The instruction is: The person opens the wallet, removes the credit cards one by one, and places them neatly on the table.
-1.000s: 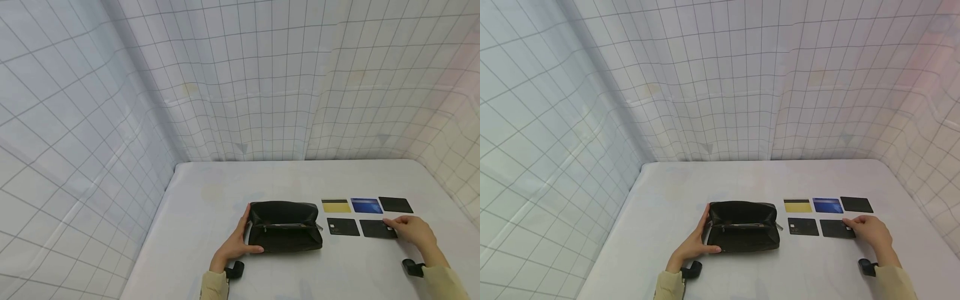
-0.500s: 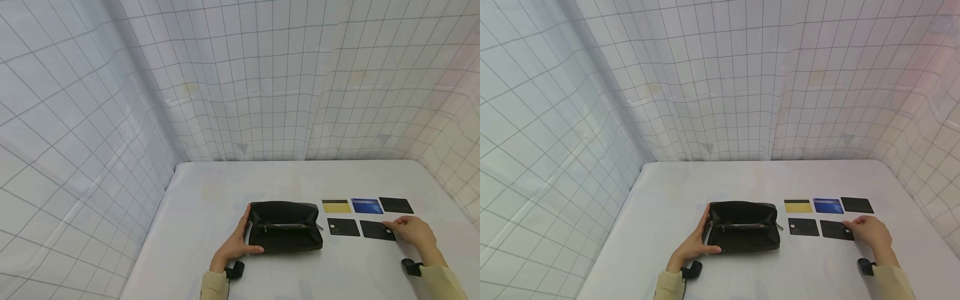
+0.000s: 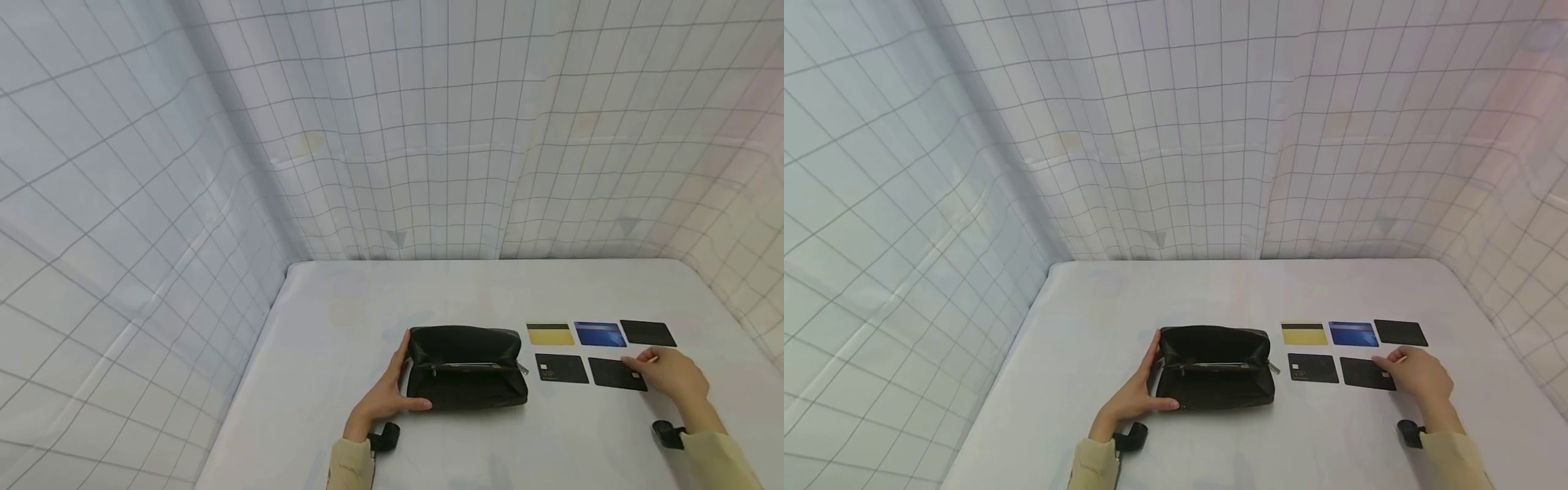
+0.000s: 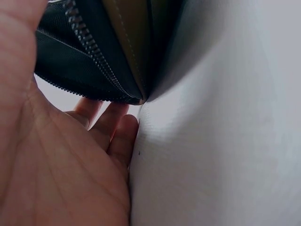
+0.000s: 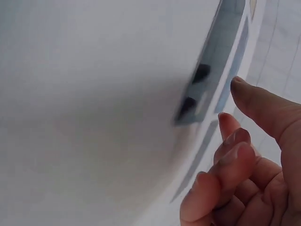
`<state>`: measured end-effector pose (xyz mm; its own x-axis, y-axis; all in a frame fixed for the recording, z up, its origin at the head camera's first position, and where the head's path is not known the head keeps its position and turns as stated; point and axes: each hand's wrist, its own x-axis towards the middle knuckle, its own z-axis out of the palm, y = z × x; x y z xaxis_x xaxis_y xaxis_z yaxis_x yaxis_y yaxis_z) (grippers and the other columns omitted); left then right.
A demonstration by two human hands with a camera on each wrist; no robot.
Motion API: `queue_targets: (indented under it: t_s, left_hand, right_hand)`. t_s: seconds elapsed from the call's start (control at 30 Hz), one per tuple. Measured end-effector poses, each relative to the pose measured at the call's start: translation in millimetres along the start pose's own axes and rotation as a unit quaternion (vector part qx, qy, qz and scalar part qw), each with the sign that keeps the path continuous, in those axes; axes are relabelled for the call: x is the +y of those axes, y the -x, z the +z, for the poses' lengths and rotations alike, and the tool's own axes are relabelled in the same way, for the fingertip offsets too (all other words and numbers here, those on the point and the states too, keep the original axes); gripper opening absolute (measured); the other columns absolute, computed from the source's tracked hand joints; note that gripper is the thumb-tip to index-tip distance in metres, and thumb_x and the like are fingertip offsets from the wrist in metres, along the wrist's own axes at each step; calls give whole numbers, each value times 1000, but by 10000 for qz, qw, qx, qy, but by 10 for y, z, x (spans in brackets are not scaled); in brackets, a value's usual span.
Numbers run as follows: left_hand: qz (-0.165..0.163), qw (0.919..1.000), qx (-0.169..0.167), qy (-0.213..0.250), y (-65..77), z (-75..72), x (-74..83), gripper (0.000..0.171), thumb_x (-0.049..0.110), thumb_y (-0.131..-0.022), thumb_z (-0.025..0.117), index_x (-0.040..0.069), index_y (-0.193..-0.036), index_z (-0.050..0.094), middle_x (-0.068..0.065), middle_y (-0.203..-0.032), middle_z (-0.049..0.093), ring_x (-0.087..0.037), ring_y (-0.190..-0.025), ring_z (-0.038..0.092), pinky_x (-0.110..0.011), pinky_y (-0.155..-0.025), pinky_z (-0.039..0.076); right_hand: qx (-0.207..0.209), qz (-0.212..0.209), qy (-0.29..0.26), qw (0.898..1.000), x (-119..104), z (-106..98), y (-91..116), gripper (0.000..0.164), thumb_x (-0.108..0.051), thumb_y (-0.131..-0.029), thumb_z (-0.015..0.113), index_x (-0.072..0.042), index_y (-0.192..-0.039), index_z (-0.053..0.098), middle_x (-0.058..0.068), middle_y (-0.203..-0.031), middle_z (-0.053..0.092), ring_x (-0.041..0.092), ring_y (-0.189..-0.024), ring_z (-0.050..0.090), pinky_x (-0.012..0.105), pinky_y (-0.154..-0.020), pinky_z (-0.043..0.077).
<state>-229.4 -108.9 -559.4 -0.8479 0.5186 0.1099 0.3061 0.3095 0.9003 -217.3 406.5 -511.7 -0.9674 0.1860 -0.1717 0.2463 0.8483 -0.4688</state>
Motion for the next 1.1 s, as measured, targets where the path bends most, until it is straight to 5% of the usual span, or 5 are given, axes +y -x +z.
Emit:
queue_targets:
  t_s: [0.17, 0.4, 0.67, 0.87, 1.1]
  left_hand:
    - [-40, 10000, -27, -3, -4, 4, -14, 126, 25, -71, 86, 39, -151, -10, 12, -156, -9, -15, -142, 2, -48, -110, 15]
    - [54, 10000, -27, 12, -9, 3, -16, 126, 24, -71, 86, 37, -151, -10, 10, -157, -8, -16, -142, 2, -50, -110, 15]
    - [167, 9999, -18, 6, -16, -2, -37, 126, 26, -71, 86, 36, -151, -10, 10, -157, -8, -16, -142, 1, -50, -110, 15]
    - [172, 9998, -12, 37, -10, -8, -29, 126, 26, -71, 86, 35, -151, -11, 8, -157, -8, -18, -142, 1, -50, -110, 15]
    - [5, 10000, 3, -17, 6, 5, -2, 126, 30, -71, 86, 37, -151, -11, 9, -157, -8, -17, -142, 3, -50, -110, 16]
  right_hand:
    - [191, -442, 179, 9987, -330, 44, 40, 58, -59, -85, 60, -1, -90, 62, 14, -82, 60, 23, -63, 52, 35, -47, 39]
    - [334, -1618, -181, 9861, -1021, 191, 103, 37, -47, -85, 68, -10, -83, 65, -3, -68, 53, 15, -58, 45, 29, -47, 33]
    - [-611, -2473, -925, 9626, -1724, 315, 169, 33, -47, -85, 68, -14, -85, 71, -3, -58, 55, 13, -48, 45, 27, -44, 36]
    - [-1459, -2711, -838, 9477, -2018, 439, 172, 31, -44, -87, 67, -14, -86, 74, 1, -52, 57, 14, -41, 47, 29, -41, 42]
    - [-1231, -2377, -191, 9633, -2184, 550, 240, 24, -45, -82, 71, -21, -75, 72, -6, -44, 51, 14, -37, 49, 29, -40, 39]
